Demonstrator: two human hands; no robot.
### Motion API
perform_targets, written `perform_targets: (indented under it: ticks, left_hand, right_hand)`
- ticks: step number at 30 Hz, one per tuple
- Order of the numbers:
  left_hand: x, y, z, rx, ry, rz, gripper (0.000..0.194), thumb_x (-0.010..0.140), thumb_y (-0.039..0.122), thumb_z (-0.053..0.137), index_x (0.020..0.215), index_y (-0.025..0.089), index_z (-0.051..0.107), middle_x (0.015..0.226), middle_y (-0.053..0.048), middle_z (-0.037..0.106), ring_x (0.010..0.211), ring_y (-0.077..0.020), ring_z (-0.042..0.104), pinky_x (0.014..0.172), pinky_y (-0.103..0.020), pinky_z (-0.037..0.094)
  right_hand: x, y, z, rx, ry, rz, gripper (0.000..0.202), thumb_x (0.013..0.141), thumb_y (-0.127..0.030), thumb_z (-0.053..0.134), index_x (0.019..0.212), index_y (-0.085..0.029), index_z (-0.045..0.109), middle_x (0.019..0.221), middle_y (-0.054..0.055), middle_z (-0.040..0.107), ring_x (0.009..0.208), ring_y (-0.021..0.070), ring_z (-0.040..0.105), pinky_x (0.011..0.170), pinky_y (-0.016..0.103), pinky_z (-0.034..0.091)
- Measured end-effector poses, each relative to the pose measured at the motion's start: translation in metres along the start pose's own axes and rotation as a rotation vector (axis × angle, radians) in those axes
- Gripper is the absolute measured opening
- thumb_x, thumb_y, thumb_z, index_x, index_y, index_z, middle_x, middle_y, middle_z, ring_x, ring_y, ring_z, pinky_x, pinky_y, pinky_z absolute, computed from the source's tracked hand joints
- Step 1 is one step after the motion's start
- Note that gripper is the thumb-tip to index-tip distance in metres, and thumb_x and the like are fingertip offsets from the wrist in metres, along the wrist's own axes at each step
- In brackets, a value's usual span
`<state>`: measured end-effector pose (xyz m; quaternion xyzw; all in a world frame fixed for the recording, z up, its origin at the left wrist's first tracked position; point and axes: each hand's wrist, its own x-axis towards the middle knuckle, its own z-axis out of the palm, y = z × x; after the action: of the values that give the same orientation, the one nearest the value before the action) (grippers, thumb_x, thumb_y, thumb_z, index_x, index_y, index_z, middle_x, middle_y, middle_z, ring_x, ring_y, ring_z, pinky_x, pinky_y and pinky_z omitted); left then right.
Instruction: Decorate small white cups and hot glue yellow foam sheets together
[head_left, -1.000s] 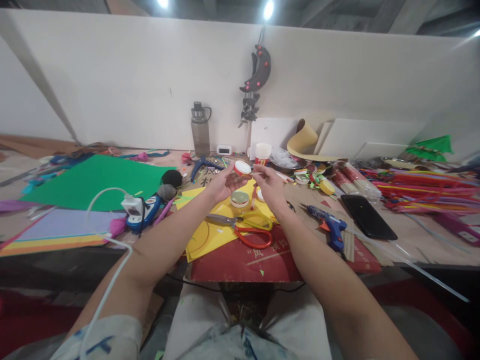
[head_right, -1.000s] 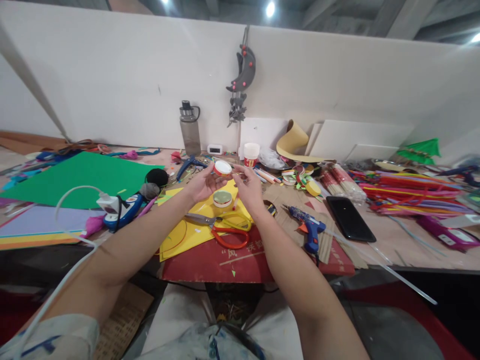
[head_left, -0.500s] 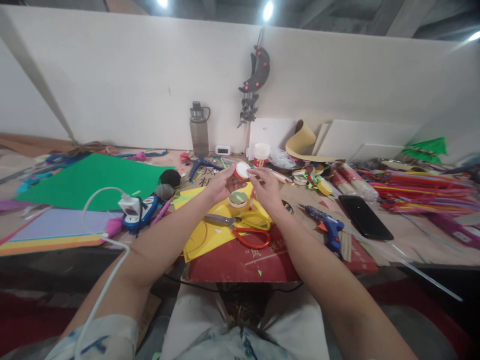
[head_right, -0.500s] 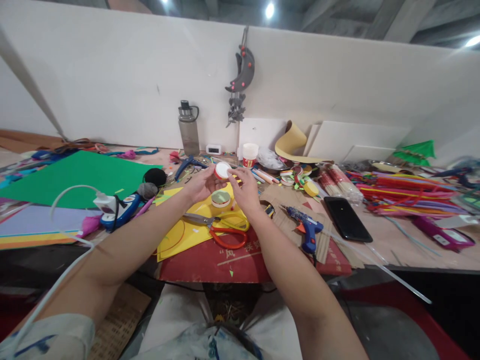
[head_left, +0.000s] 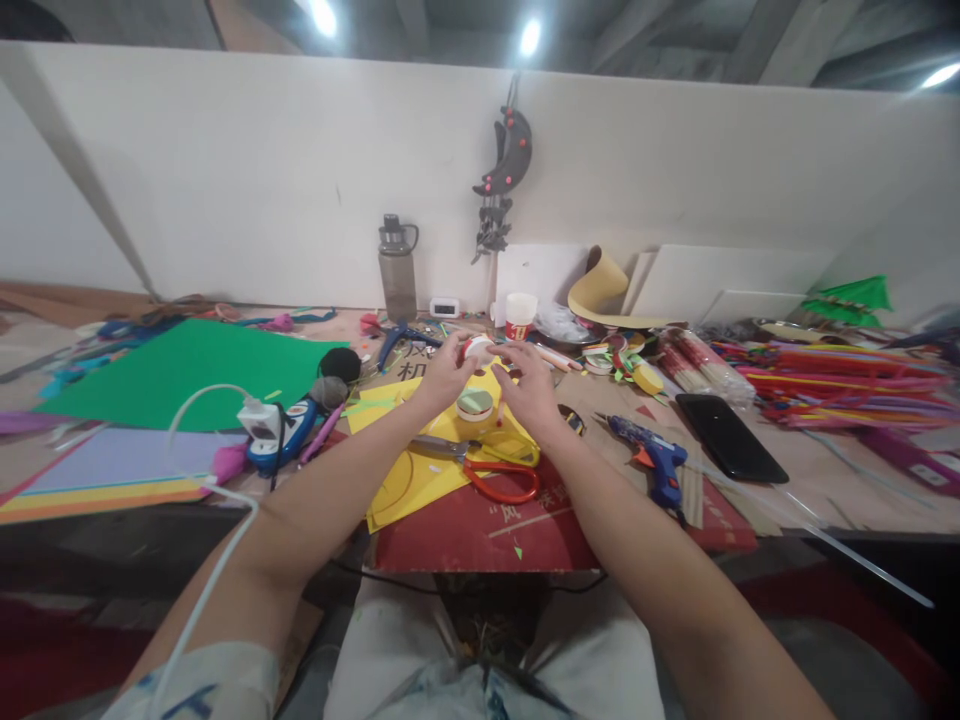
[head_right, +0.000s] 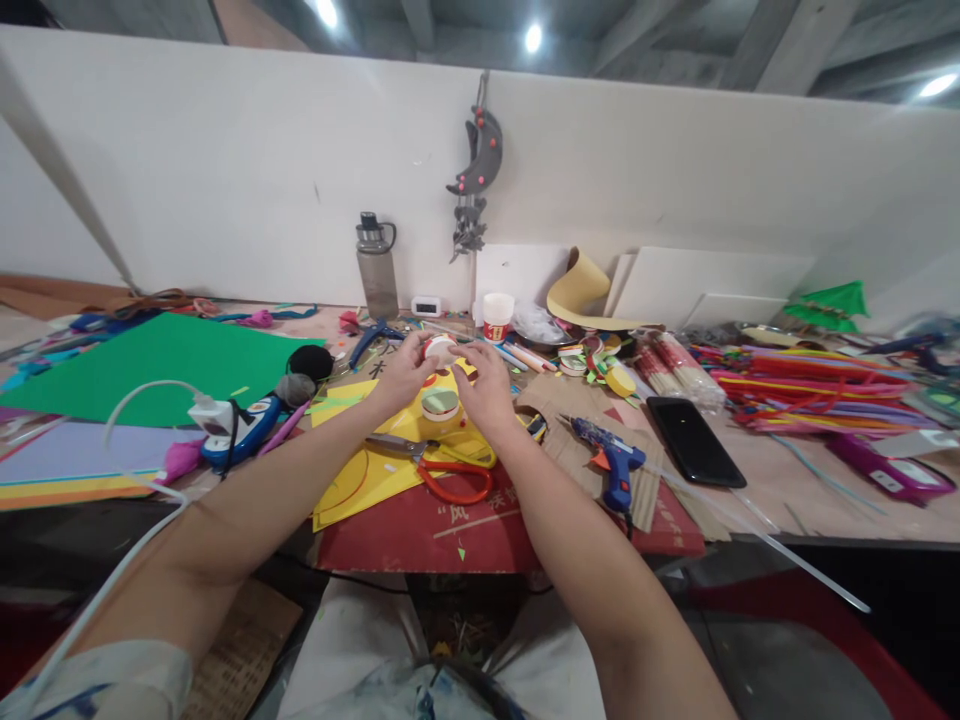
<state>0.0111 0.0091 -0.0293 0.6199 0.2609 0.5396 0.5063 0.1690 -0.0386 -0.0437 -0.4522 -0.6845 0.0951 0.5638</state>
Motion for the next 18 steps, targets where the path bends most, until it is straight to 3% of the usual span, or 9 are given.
perform_targets:
  ticks: [4, 11, 18]
  left_hand:
    - [0.001, 0.003, -0.002, 0.017, 0.027, 0.008, 0.023, 0.077, 0.012, 0.07, 0.097, 0.018, 0.058, 0.103, -0.004, 0.067, 0.092, -0.0159, 0.064, 0.075, -0.027, 0.06]
    - [0.007, 0.006, -0.009, 0.036, 0.099, 0.037, 0.018, 0.081, 0.011, 0.062, 0.098, 0.018, 0.058, 0.102, -0.004, 0.071, 0.091, -0.0162, 0.067, 0.078, -0.03, 0.061]
    - [0.014, 0.005, -0.019, -0.029, 0.202, -0.031, 0.022, 0.079, 0.01, 0.061, 0.1, 0.015, 0.063, 0.097, -0.004, 0.071, 0.079, -0.0143, 0.065, 0.057, -0.021, 0.051]
  right_hand:
    - [0.001, 0.001, -0.001, 0.008, 0.017, 0.028, 0.027, 0.092, -0.028, 0.058, 0.111, -0.022, 0.076, 0.119, 0.012, 0.067, 0.104, 0.0218, 0.066, 0.079, 0.036, 0.061]
    - [0.002, 0.005, -0.002, 0.026, 0.081, 0.027, 0.027, 0.09, -0.032, 0.058, 0.106, -0.02, 0.076, 0.105, 0.01, 0.07, 0.086, 0.0201, 0.066, 0.075, 0.035, 0.057]
    - [0.003, 0.009, 0.0, 0.104, 0.064, 0.127, 0.031, 0.085, -0.037, 0.059, 0.104, -0.02, 0.076, 0.086, 0.004, 0.071, 0.078, 0.0192, 0.064, 0.076, 0.036, 0.054]
